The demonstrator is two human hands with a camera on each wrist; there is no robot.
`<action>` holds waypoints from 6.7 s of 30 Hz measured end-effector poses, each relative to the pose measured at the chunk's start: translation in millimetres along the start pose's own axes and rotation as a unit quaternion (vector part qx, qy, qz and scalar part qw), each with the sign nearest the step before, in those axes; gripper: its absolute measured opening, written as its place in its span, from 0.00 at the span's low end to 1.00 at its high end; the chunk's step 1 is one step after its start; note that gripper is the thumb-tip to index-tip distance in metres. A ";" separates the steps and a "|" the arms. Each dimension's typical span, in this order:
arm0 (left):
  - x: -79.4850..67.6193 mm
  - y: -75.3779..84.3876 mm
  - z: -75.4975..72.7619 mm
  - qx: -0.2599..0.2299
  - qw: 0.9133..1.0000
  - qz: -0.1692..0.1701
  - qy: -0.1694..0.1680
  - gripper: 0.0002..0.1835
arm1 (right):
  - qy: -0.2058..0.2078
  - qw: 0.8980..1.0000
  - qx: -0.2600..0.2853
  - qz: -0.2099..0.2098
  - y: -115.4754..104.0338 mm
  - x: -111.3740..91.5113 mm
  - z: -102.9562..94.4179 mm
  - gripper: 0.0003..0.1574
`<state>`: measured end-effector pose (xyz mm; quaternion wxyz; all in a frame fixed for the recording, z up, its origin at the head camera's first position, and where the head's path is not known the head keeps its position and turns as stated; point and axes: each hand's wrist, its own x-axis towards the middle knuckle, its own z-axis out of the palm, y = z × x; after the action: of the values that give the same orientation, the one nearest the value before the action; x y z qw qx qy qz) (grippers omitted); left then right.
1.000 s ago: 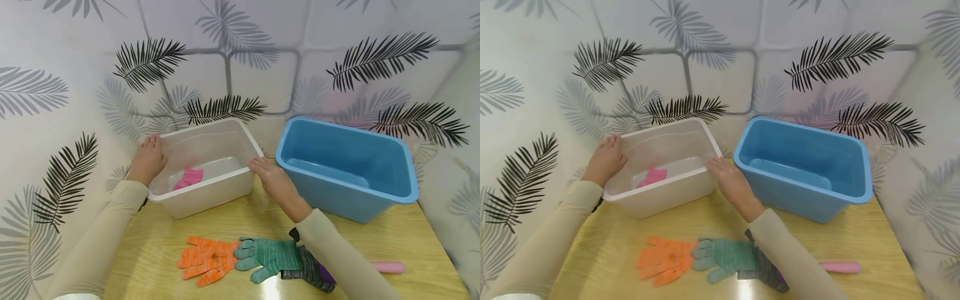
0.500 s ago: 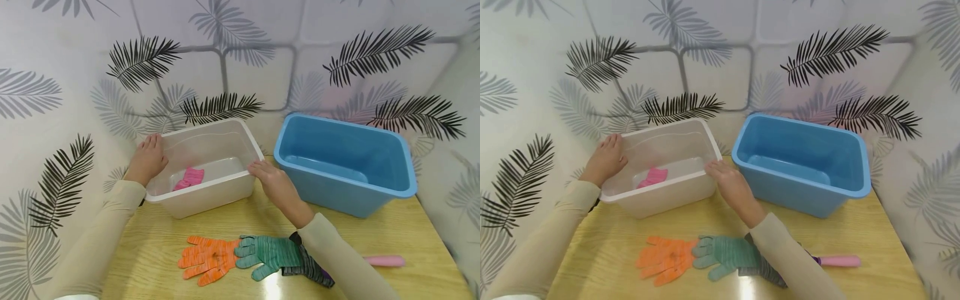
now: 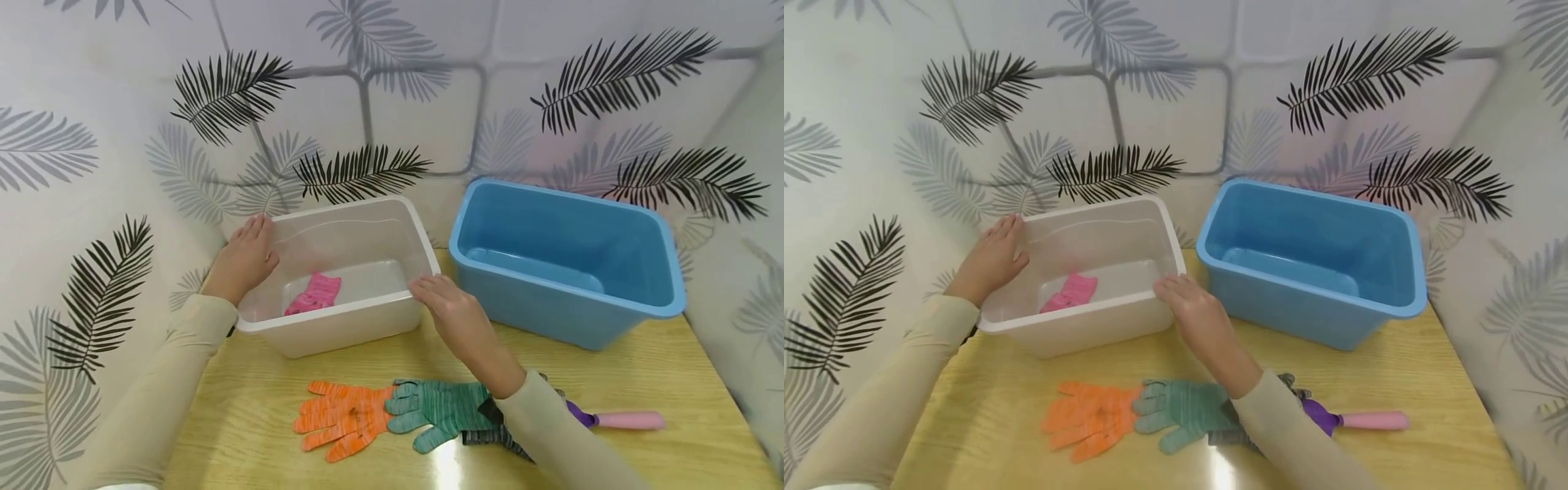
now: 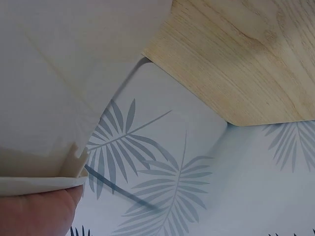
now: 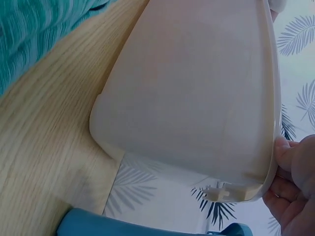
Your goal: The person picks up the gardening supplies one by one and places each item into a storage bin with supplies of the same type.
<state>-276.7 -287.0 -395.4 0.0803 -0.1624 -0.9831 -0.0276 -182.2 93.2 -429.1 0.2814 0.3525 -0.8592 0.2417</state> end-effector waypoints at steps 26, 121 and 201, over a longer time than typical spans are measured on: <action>-9.7 12.1 0.2 -0.050 0.995 0.073 0.034 0.33 | 0.033 0.999 -0.030 0.021 -47.4 -30.8 -20.5 0.13; -77.8 243.8 -46.1 -0.119 0.943 0.285 0.121 0.34 | -0.095 0.949 -0.096 0.286 116.4 -110.1 -221.3 0.29; -6.7 399.3 41.4 0.041 0.961 0.184 0.201 0.28 | -0.182 0.922 -0.128 0.318 232.6 -74.2 -196.8 0.32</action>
<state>-147.3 91.8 -426.1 0.2864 -0.3286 -0.9000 -0.0045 -249.1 396.5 -385.4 0.0714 0.0597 -0.9861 0.1380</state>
